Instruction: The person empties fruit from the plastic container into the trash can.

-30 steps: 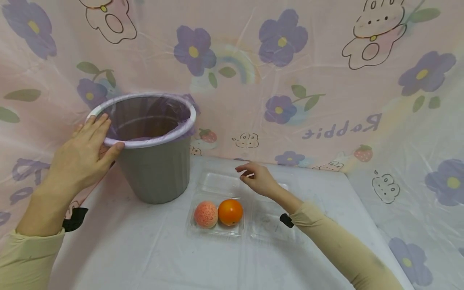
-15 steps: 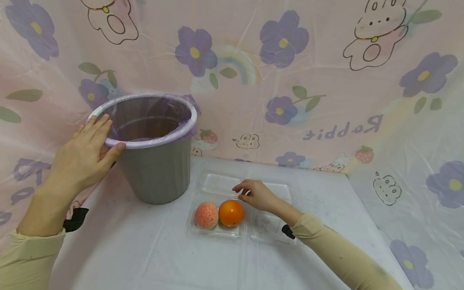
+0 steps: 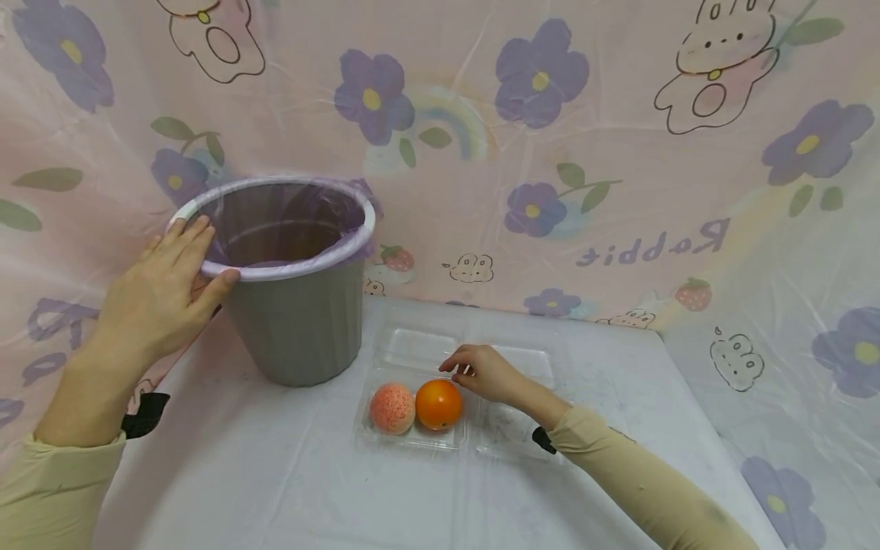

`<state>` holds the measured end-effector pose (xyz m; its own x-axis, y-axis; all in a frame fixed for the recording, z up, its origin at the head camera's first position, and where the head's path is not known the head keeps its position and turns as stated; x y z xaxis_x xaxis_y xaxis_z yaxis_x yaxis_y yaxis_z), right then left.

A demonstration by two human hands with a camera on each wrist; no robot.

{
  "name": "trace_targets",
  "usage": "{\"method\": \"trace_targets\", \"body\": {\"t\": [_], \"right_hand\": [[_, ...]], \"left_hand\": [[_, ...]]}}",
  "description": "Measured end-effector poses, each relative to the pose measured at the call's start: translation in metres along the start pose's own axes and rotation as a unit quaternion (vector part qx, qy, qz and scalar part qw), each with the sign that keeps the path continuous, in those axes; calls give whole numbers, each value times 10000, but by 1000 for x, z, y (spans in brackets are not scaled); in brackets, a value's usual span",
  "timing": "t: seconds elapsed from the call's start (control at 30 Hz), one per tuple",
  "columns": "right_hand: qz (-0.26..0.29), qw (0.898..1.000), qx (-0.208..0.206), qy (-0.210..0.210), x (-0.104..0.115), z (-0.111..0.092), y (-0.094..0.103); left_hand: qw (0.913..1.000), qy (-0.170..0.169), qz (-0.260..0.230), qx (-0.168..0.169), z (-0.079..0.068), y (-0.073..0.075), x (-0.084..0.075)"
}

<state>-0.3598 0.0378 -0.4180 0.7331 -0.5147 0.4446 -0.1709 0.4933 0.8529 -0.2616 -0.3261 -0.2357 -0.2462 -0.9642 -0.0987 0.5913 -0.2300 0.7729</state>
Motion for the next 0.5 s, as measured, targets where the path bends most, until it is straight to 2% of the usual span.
{"method": "trace_targets", "body": {"t": [0.23, 0.5], "right_hand": [[-118, 9999, 32, 97, -3, 1, -5], [-219, 9990, 130, 364, 3, 2, -7]], "left_hand": [[10000, 9, -18, -57, 0, -2, 3], [10000, 34, -23, -51, 0, -2, 3]]}}
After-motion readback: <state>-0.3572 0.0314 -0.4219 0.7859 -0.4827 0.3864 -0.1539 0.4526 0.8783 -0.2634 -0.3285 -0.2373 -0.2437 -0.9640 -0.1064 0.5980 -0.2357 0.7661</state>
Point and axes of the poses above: each hand's wrist, its own z-axis towards the middle knuckle, its own y-axis out of the back of the hand, x = y × z, the point moved 8 cm from there along z, towards the middle knuckle, and after that the axes turned 7 degrees about -x, right-handed, at the moved point
